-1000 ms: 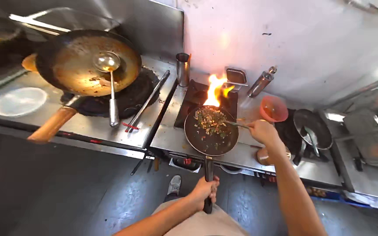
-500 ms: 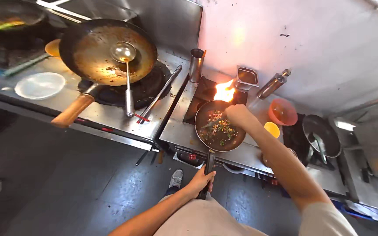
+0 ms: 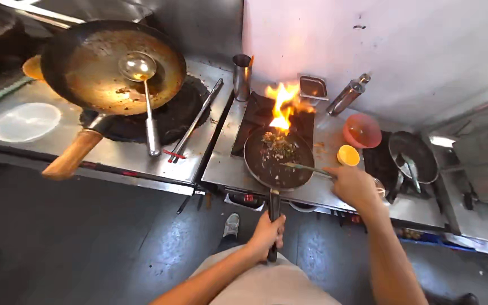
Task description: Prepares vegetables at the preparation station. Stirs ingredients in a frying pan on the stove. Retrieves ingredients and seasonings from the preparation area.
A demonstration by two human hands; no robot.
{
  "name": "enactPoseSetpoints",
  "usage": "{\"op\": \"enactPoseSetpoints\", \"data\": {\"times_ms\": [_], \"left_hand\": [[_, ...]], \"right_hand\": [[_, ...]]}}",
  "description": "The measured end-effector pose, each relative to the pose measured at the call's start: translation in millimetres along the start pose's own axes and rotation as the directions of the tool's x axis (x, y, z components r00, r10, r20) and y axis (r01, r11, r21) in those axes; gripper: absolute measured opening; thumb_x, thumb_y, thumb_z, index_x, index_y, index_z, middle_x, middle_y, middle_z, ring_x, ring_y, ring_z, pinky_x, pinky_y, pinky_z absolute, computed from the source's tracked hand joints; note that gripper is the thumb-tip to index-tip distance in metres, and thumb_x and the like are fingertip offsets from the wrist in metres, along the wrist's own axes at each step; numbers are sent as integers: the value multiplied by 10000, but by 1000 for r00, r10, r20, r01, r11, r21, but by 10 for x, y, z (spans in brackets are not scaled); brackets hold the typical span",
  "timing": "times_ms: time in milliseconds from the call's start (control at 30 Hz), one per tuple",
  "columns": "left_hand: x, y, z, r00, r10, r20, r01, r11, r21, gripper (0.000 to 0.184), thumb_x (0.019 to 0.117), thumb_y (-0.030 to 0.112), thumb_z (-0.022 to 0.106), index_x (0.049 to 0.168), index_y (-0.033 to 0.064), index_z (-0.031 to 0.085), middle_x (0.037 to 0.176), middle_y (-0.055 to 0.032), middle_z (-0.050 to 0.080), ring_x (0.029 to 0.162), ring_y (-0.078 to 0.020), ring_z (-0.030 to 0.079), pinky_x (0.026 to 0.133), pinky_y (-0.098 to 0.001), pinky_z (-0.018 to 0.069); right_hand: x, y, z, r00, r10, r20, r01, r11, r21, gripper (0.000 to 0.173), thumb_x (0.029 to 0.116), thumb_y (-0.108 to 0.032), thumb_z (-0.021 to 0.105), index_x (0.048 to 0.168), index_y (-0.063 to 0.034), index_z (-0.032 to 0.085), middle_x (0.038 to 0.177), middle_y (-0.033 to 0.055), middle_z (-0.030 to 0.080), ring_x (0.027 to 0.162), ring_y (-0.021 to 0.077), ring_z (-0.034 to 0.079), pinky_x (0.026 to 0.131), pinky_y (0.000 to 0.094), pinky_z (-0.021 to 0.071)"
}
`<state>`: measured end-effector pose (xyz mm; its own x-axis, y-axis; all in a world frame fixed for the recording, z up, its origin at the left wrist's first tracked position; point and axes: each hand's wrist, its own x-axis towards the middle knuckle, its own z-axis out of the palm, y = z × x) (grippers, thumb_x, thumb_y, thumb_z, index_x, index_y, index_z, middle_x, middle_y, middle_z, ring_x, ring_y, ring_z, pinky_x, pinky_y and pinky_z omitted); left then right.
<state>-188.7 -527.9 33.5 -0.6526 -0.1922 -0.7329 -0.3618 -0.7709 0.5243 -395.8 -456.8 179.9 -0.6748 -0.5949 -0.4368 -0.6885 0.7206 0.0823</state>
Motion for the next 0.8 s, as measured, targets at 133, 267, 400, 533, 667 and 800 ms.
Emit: {"op": "enactPoseSetpoints", "data": {"times_ms": [133,267,400,533,667,800], "left_hand": [[180,656,224,998,65,0,-65,998,-8,114,1092,152,487,1084,37,483,662,-1,467,456,-76,453,446,-215,455],[445,805,133,991,135,15,-136,985,106,162,1095,204,491,1148,51,480,677,-1,456,452,-79,437,427,-224,442],[357,308,-52,994,113,8,-113,989,100,138,1093,150,492,1174,46,451,662,-2,466,449,-84,460,441,-228,474],[637,196,-235,994,103,36,-105,993,44,126,1101,172,478,1157,63,451,664,-5,468,465,-88,478,472,-229,496],[731,140,-380,991,112,71,-119,987,109,267,1105,229,475,1294,43,440,760,-42,561,543,-130,586,554,-279,572],[595,20,-495,983,96,159,-95,995,-14,421,1129,304,382,1471,58,374,1033,-138,703,802,-225,728,777,-369,624]], "right_hand": [[-125,200,12,993,44,-106,-38,998,59,414,1024,-148,563,1384,-317,673,1172,141,736,1048,406,692,805,647,536],[-242,265,148,938,100,-331,-41,983,180,401,1041,-132,554,1391,-288,669,1151,171,731,1008,434,698,762,663,538],[-320,295,363,956,68,-285,-21,986,164,413,1032,-132,554,1400,-284,661,1138,156,731,993,407,704,787,627,552],[-180,12,328,997,21,-79,-14,996,87,413,1020,-121,551,1385,-269,672,1200,142,715,1046,388,693,817,610,551],[298,-700,269,1000,-29,13,28,999,45,191,983,-74,585,1104,-38,727,1068,235,716,985,451,696,749,637,545],[938,-966,206,999,-23,-38,24,999,31,236,1023,-104,531,1164,-21,702,1123,251,708,1041,462,691,795,642,548]]}}
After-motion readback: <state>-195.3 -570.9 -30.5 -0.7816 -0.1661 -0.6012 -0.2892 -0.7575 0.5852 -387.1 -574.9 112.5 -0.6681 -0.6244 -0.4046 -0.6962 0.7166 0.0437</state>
